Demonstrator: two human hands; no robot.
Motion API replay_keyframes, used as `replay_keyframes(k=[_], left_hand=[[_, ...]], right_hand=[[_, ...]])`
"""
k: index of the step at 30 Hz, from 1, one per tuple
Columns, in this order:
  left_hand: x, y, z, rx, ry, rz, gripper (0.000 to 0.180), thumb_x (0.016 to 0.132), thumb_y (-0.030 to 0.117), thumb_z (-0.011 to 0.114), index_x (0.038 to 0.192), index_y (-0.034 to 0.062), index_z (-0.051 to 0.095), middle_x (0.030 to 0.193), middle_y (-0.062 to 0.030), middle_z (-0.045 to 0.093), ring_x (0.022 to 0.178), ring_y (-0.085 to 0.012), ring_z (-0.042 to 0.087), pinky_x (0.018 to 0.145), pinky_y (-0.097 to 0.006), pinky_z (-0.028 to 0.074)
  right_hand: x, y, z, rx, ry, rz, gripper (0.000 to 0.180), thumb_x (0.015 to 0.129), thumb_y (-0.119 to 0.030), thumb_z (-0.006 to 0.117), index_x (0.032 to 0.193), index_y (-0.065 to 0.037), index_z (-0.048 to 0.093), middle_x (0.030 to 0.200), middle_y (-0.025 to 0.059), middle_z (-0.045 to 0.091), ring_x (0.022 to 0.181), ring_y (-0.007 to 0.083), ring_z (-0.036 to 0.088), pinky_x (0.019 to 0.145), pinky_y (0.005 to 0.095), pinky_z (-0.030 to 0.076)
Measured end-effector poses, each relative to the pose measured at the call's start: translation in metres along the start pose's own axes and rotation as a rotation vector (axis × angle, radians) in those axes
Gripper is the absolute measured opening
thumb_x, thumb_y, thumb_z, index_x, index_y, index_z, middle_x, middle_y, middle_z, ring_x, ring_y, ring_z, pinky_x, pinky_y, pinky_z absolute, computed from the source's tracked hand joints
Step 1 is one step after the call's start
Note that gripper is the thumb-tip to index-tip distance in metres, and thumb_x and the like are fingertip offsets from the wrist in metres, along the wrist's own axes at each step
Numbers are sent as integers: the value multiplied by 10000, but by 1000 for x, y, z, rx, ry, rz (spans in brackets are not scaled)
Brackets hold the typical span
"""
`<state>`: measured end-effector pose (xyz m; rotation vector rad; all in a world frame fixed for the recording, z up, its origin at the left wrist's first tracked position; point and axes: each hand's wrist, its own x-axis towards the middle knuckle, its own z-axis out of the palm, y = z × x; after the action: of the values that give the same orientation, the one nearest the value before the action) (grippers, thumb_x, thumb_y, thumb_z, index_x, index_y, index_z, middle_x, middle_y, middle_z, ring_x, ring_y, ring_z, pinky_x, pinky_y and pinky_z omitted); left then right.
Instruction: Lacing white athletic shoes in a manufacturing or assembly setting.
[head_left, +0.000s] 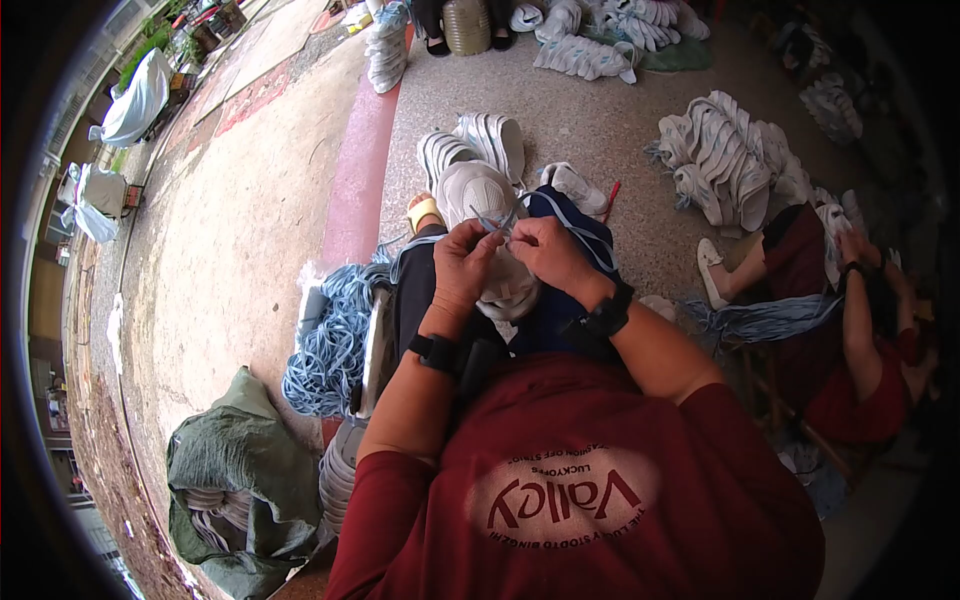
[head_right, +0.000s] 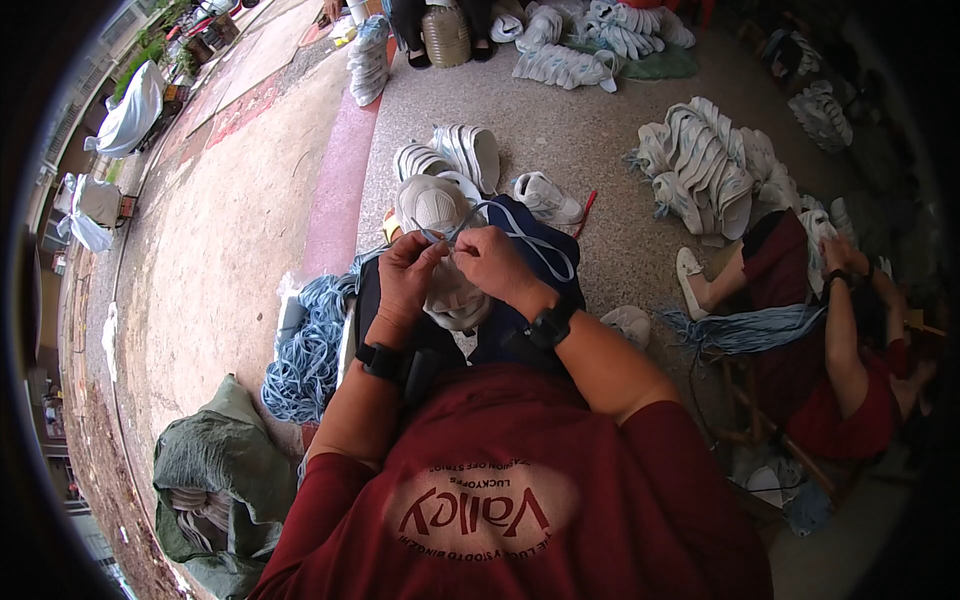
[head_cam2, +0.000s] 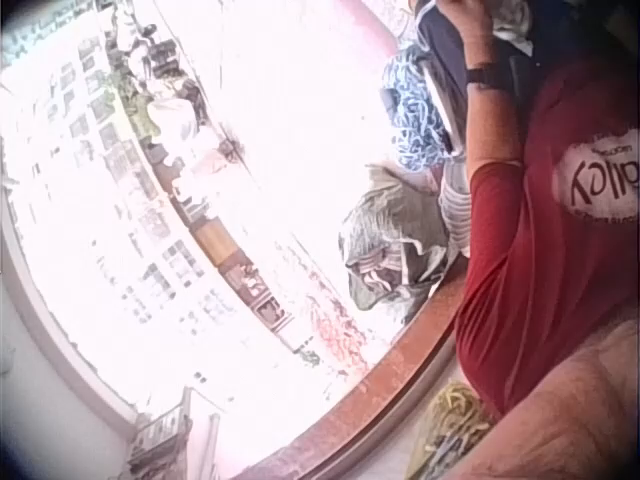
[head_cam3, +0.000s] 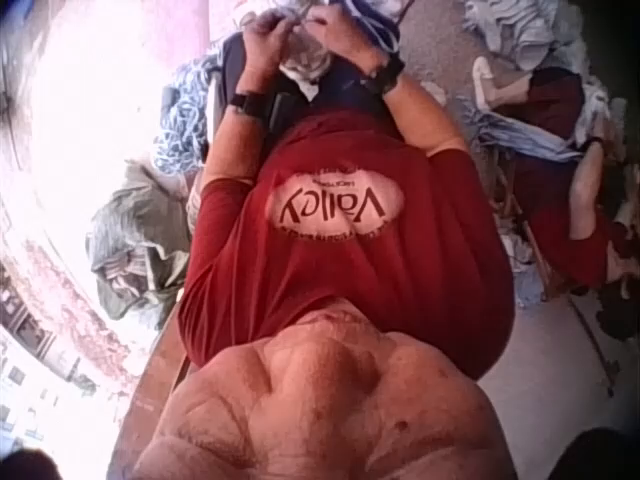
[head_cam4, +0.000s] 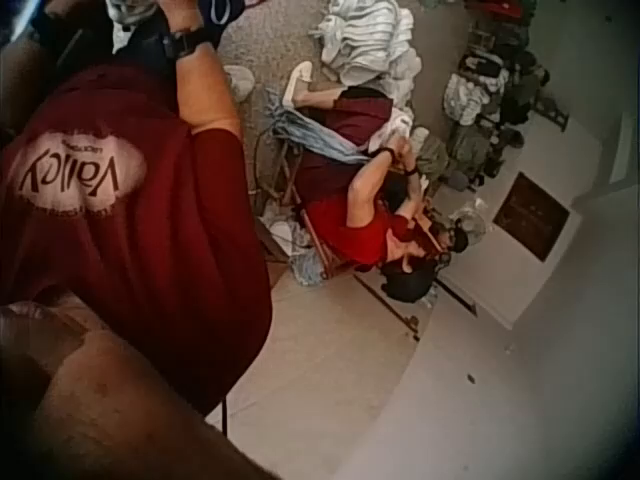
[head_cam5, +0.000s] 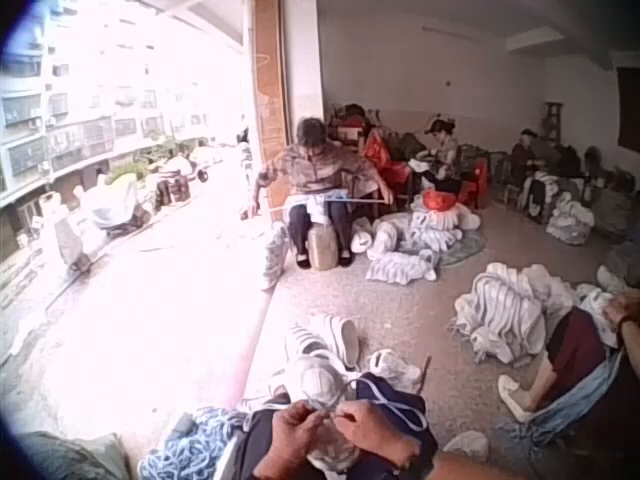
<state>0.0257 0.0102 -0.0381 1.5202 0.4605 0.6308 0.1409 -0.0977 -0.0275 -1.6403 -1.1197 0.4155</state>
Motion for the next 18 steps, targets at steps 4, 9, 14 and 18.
replay_keyframes(k=[4,9,14,18], left_hand=[[-1,3,1,-122,10,-2,55,815,27,611,861,-3,604,778,9,605,708,-51,529,666,-191,439],[-3,4,1,-137,23,28,69,807,-21,603,868,11,598,810,-2,606,737,-64,550,688,-206,446],[-3,2,2,-207,37,50,51,815,-8,597,864,3,590,803,6,598,737,-55,537,672,-192,449],[-3,1,3,-244,30,17,54,821,-10,593,873,1,588,814,3,601,741,-59,543,687,-195,452]], right_hand=[[-8,-5,14,-137,-84,27,148,731,-79,565,840,14,603,743,216,610,718,366,613,633,406,483],[-4,-1,22,-171,-104,108,213,748,-123,606,928,-11,628,775,204,630,768,363,620,669,397,495],[7,0,17,158,-215,266,220,758,-167,634,945,-54,649,823,173,653,824,347,628,715,385,495],[5,-1,20,-233,-163,171,221,767,-203,661,950,-79,671,858,162,662,828,275,650,730,343,489]])
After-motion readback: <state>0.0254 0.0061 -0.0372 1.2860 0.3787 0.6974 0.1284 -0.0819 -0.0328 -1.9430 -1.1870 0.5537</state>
